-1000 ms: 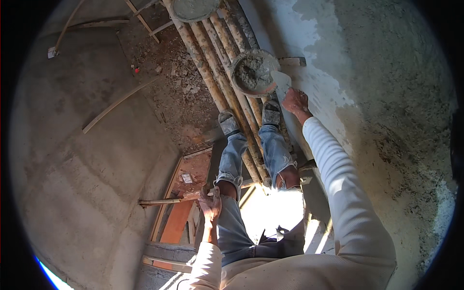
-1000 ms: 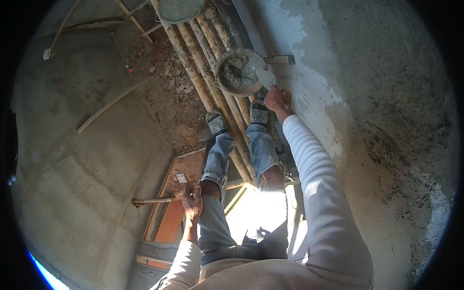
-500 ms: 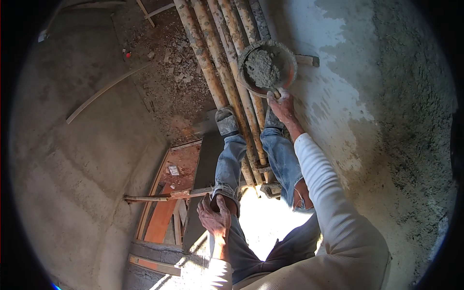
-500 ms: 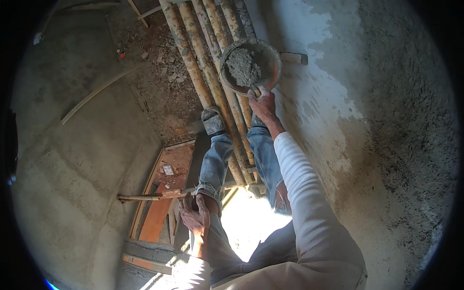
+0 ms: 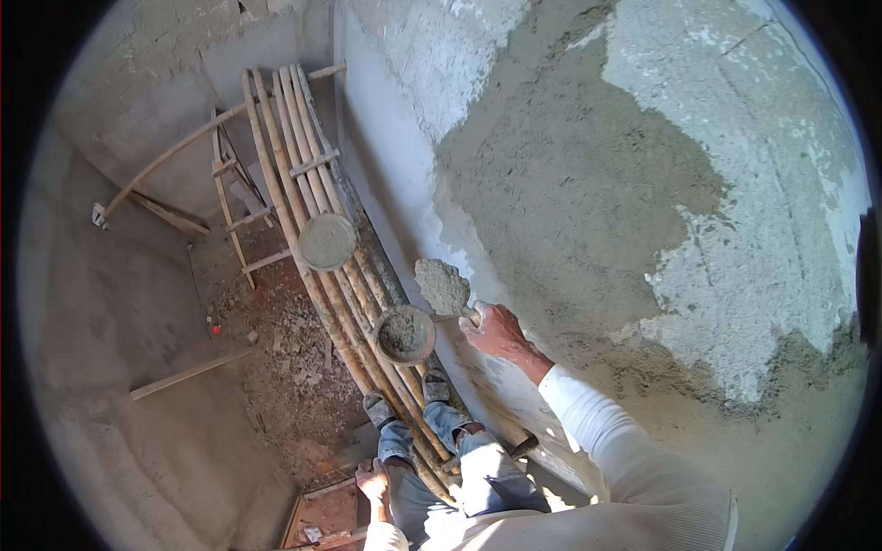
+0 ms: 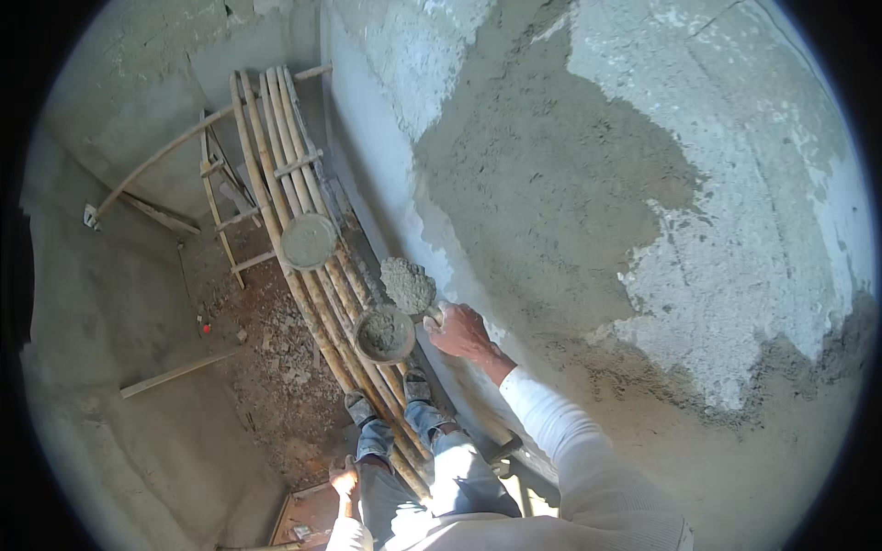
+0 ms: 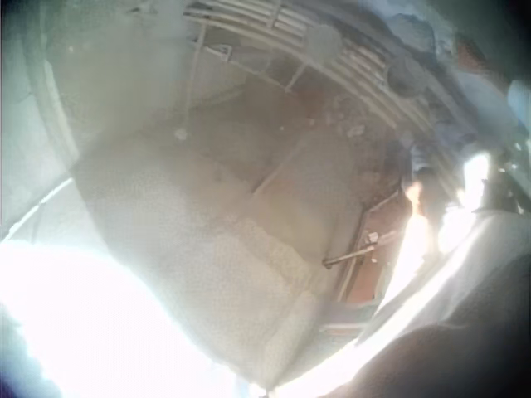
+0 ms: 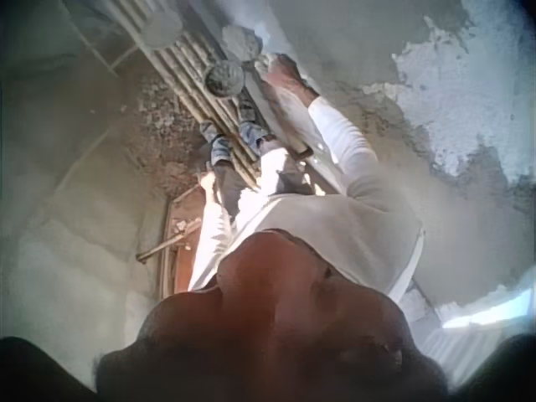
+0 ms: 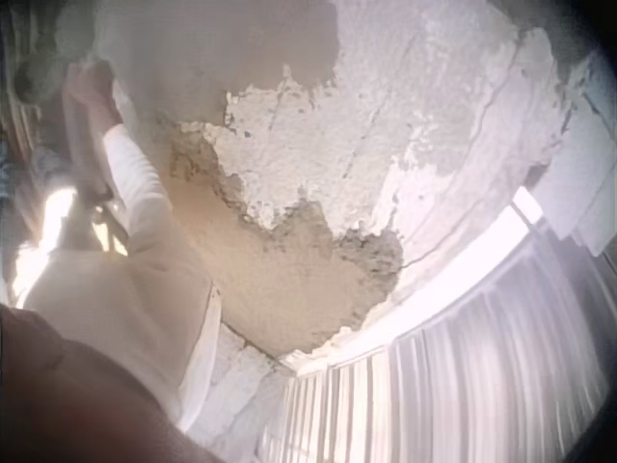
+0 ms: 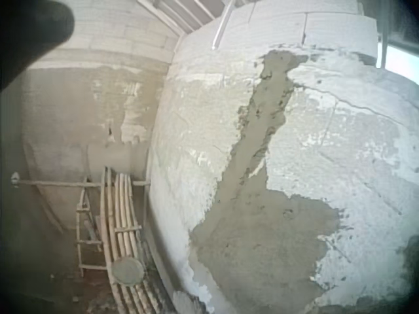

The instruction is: The person is applying plaster to a wall using a trowel while standing on a bamboo scaffold.

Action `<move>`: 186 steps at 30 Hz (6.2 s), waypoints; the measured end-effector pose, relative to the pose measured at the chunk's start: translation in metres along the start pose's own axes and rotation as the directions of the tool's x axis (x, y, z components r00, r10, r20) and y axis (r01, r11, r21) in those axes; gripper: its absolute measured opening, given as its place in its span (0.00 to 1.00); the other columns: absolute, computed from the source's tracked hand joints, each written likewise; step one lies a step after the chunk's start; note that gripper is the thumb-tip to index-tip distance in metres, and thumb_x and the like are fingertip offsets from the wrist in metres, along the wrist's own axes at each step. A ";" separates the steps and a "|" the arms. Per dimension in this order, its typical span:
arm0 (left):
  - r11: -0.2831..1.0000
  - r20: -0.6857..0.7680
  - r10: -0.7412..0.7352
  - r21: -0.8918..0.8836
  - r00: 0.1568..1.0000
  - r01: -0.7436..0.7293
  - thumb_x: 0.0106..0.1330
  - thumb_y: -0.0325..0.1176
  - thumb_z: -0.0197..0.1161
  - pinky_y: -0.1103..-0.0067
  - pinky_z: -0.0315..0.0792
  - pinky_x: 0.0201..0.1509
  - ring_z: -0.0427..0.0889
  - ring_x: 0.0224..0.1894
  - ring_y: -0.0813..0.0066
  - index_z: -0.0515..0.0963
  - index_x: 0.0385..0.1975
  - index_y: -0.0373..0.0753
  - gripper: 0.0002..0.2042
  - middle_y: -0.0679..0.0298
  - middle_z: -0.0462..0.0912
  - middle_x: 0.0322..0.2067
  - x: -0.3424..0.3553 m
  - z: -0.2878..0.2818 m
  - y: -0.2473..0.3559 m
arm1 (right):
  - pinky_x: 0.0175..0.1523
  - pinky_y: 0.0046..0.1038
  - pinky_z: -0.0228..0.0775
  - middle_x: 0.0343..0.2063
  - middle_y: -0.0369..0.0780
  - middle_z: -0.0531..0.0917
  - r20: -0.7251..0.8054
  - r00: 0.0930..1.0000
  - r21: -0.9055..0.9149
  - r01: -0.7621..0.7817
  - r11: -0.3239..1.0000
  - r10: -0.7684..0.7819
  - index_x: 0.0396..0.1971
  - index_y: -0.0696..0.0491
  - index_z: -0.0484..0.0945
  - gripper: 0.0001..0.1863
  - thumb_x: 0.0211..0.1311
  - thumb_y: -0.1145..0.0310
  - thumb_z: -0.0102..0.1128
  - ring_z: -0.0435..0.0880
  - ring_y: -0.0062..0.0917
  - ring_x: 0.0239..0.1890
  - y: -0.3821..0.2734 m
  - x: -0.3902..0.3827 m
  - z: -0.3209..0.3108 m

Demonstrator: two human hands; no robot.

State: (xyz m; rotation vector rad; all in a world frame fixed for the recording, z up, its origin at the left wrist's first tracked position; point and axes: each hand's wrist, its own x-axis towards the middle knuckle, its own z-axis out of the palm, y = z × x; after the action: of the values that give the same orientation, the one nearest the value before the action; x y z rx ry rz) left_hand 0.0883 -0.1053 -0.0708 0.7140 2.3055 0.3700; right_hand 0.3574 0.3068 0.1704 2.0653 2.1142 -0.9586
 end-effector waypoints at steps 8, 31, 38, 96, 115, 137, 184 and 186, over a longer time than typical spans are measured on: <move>0.757 0.222 -0.134 -0.606 0.966 0.244 0.67 0.34 0.66 0.70 0.78 0.46 0.85 0.38 0.66 0.77 0.56 0.25 0.22 0.52 0.87 0.44 0.030 -0.070 0.059 | 0.41 0.41 0.77 0.27 0.50 0.85 -0.079 0.840 -0.046 0.535 0.844 -0.537 0.46 0.63 0.80 0.18 0.66 0.63 0.64 0.87 0.39 0.33 -0.146 -0.089 -0.260; 0.586 0.376 -0.493 -0.523 0.784 0.619 0.72 0.34 0.61 0.82 0.69 0.20 0.76 0.19 0.79 0.72 0.27 0.44 0.10 0.70 0.76 0.20 -0.046 -0.091 0.038 | 0.40 0.34 0.79 0.32 0.44 0.86 0.054 0.981 0.372 -0.193 0.908 0.187 0.47 0.59 0.81 0.19 0.65 0.60 0.65 0.85 0.34 0.31 0.118 -0.118 -0.067; 0.556 0.311 -0.421 -0.654 0.852 0.514 0.76 0.37 0.62 0.75 0.75 0.50 0.83 0.47 0.77 0.78 0.56 0.35 0.15 0.65 0.82 0.47 -0.065 -0.109 0.042 | 0.57 0.48 0.75 0.44 0.56 0.86 0.382 0.918 -0.357 0.037 0.933 0.110 0.50 0.58 0.79 0.21 0.61 0.61 0.61 0.85 0.52 0.50 0.140 0.026 0.217; 0.288 0.449 -0.471 -0.735 0.760 0.613 0.69 0.26 0.59 0.80 0.70 0.23 0.75 0.22 0.76 0.77 0.29 0.36 0.05 0.65 0.76 0.23 -0.053 -0.075 0.018 | 0.41 0.37 0.82 0.35 0.51 0.88 0.025 0.981 0.213 -0.194 0.957 0.193 0.50 0.68 0.80 0.26 0.63 0.59 0.66 0.89 0.39 0.33 0.069 -0.013 -0.092; 0.980 0.470 -0.029 -0.159 0.882 0.117 0.70 0.39 0.61 0.70 0.79 0.51 0.89 0.45 0.56 0.83 0.50 0.32 0.18 0.47 0.88 0.43 0.157 0.107 0.031 | 0.75 0.56 0.43 0.67 0.51 0.71 0.502 0.855 -0.523 0.184 0.832 0.127 0.64 0.52 0.71 0.24 0.70 0.66 0.46 0.63 0.50 0.72 0.223 0.222 0.377; 0.961 0.553 -0.005 -0.226 0.833 0.157 0.66 0.46 0.60 0.65 0.77 0.59 0.86 0.52 0.46 0.82 0.53 0.31 0.25 0.38 0.86 0.46 0.231 0.275 0.063 | 0.57 0.47 0.74 0.50 0.55 0.82 0.463 0.872 -0.415 0.372 0.830 -0.159 0.62 0.60 0.73 0.25 0.68 0.64 0.54 0.83 0.47 0.53 0.295 0.171 0.364; 0.706 0.389 0.084 -0.673 0.917 0.221 0.55 0.22 0.53 0.79 0.75 0.46 0.80 0.38 0.76 0.77 0.52 0.26 0.22 0.61 0.83 0.40 0.159 0.148 0.194 | 0.51 0.46 0.74 0.40 0.52 0.86 0.298 0.954 -0.394 0.142 0.908 -0.020 0.52 0.59 0.80 0.21 0.67 0.60 0.57 0.86 0.46 0.44 0.163 0.086 0.233; 0.737 0.382 0.111 -0.651 0.918 0.181 0.55 0.21 0.53 0.79 0.75 0.48 0.81 0.41 0.76 0.76 0.54 0.25 0.23 0.60 0.83 0.42 0.124 0.103 0.197 | 0.51 0.47 0.72 0.40 0.51 0.86 0.490 0.864 -0.353 0.318 0.880 -0.116 0.51 0.58 0.79 0.19 0.63 0.64 0.58 0.86 0.45 0.45 0.103 0.077 0.226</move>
State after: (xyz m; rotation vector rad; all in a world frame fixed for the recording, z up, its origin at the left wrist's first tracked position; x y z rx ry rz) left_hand 0.1593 0.1338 -0.1241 0.3195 1.6071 0.9033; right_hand 0.3552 0.2680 -0.0870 1.2602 2.0858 -0.8044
